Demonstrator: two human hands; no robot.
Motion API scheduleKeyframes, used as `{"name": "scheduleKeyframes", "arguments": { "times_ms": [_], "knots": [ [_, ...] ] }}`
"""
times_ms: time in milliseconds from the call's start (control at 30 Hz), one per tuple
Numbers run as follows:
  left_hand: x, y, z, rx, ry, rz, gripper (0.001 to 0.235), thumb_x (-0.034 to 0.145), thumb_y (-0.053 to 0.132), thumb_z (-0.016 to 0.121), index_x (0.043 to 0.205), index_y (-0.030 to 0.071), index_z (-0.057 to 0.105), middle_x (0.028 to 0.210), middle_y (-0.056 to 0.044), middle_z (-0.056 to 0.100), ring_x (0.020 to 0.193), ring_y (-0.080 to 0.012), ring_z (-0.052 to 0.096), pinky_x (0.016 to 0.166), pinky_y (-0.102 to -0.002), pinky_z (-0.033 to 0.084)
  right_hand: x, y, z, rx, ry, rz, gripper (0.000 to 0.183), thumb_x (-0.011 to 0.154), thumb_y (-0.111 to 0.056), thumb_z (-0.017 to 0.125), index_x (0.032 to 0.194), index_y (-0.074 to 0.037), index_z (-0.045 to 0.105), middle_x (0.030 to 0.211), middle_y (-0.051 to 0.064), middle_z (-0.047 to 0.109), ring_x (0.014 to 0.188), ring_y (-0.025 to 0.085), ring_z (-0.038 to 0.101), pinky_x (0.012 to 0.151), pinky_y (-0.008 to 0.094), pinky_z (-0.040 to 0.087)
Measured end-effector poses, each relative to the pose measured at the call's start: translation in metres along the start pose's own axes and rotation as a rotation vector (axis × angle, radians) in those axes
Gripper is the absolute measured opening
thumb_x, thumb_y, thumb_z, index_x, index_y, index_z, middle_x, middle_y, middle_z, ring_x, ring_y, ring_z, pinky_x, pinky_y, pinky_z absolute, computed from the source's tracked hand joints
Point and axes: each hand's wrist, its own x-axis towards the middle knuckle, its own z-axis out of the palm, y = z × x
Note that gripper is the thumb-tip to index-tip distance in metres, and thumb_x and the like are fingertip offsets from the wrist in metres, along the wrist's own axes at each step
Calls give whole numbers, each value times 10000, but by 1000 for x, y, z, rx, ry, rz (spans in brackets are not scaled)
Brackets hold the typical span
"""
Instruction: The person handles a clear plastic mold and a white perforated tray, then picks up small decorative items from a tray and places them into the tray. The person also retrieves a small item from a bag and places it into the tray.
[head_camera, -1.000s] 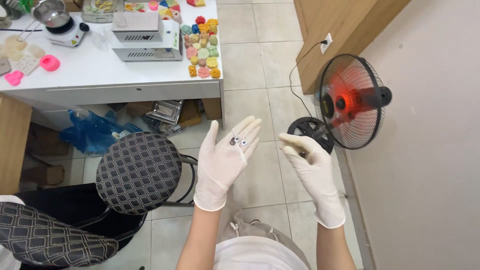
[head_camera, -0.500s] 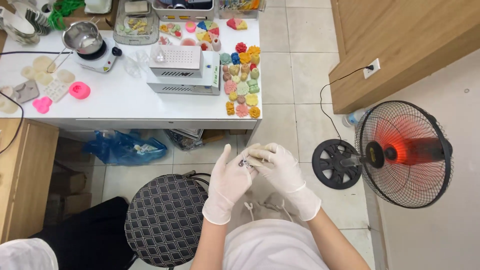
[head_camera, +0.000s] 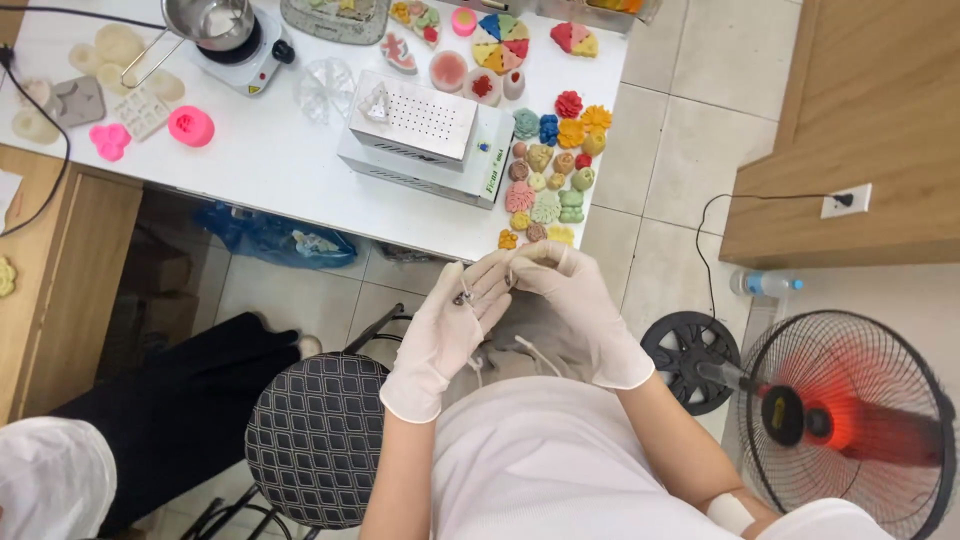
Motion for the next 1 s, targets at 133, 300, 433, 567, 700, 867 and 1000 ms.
{"name": "scheduleKeyframes", "arguments": {
  "times_ms": [133,300,433,567,700,867,1000],
  "knots": [
    [33,-7,-8,342,216,151,492,1018,276,637,1401,-23,561,1257,-139,674,1110,-207,665,950,-334,518,30,-29,-4,4,16,-18,142,944,-73,713,1068,-4,725,942,27,732,839,83,685,743,244,554],
    [63,-4,22,324,278,203,442,1002,257,655,1347,-12,592,1196,-115,713,1054,-179,700,935,-309,560,68,-36,-22,-27,-115,-52,126,977,-77,691,1074,0,711,981,25,741,858,71,670,767,234,565],
    [83,1,37,328,339,166,317,975,199,670,1225,9,624,1158,-123,724,1082,-210,728,920,-316,579,86,-38,-35,9,-158,-66,136,977,-66,677,1097,-5,698,1005,27,738,884,65,675,807,228,570],
    [101,2,25,345,421,161,240,976,143,678,1167,3,647,1146,-120,720,1057,-221,727,929,-324,576,93,-48,-34,38,-88,23,125,963,-63,674,1073,-7,699,957,12,727,855,57,676,777,230,572],
    [111,14,34,389,398,159,216,982,133,673,1134,-21,655,1114,-142,725,1025,-228,735,941,-349,590,97,-56,-35,-66,-75,-101,112,978,-61,683,1082,-18,687,947,-5,689,845,57,621,764,229,530],
    [123,34,57,469,380,99,228,975,137,673,1143,-16,691,1094,-131,728,998,-208,728,942,-340,587,98,-82,-26,-219,21,-251,105,976,-60,702,1075,-24,702,978,-13,687,886,57,600,796,226,527],
    [135,58,43,502,342,33,243,975,148,687,1154,-16,678,1086,-110,745,998,-197,726,919,-332,563,105,-97,-12,-357,121,-464,81,973,-60,716,1042,-23,695,1017,-2,701,938,70,651,859,239,539]
  ]
}}
